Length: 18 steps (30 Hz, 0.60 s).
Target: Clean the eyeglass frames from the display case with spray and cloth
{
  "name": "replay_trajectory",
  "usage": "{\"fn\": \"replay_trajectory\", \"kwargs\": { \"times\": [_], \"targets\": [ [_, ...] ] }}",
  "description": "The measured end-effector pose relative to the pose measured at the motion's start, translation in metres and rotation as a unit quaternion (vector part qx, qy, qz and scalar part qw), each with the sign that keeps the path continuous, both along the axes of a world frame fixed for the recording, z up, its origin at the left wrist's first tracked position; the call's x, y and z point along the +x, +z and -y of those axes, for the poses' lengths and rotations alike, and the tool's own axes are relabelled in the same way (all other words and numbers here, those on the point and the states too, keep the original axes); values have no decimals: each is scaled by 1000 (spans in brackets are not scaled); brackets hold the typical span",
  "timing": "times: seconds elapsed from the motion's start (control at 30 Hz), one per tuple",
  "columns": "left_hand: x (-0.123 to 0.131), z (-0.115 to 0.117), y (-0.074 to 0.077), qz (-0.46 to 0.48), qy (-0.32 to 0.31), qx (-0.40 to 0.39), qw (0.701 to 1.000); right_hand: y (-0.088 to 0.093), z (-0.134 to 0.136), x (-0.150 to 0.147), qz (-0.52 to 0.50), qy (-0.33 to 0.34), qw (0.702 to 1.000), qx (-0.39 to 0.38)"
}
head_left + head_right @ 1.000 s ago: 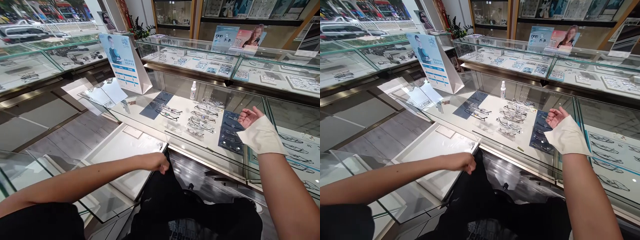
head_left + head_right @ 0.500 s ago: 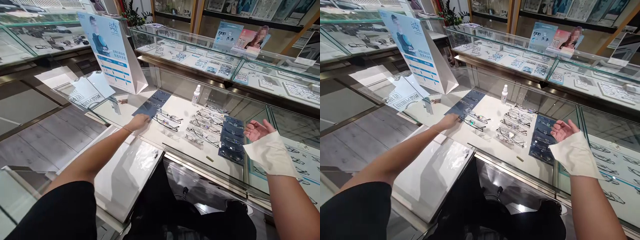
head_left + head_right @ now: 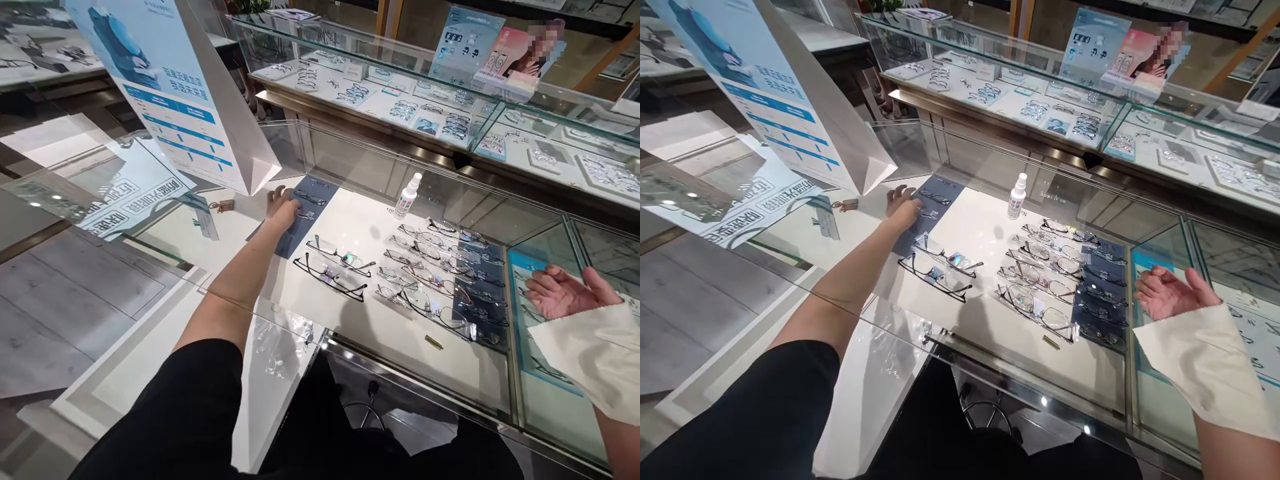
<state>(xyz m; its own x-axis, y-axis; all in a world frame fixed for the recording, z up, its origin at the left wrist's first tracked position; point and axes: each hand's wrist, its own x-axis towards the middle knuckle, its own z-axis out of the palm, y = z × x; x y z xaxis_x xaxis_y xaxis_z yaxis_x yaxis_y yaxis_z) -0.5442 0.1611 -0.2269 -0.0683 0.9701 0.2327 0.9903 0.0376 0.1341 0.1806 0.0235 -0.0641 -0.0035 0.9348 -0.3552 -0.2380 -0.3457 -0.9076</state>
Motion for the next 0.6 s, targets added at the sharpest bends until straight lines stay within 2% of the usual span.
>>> {"fn": "replay_trajectory", "kwargs": {
  "times": [0.1,0.3,0.47,0.6],
  "targets": [
    [-6,-14,-7,8,-15,-5,1000,6,3,-2,-1,-3,1000,-27],
    [-15,-41,-15,20,-95,-23,995,12,6,-7,-8,-28,998,-47],
    [-21,-60,-12,22,-108,-43,993,13,8,-12,-16,-30,999,-38],
    [-15,-55,-5,-10,-94,-66,993,7,5,-10,-20,-13,1000,-19]
  ]
}}
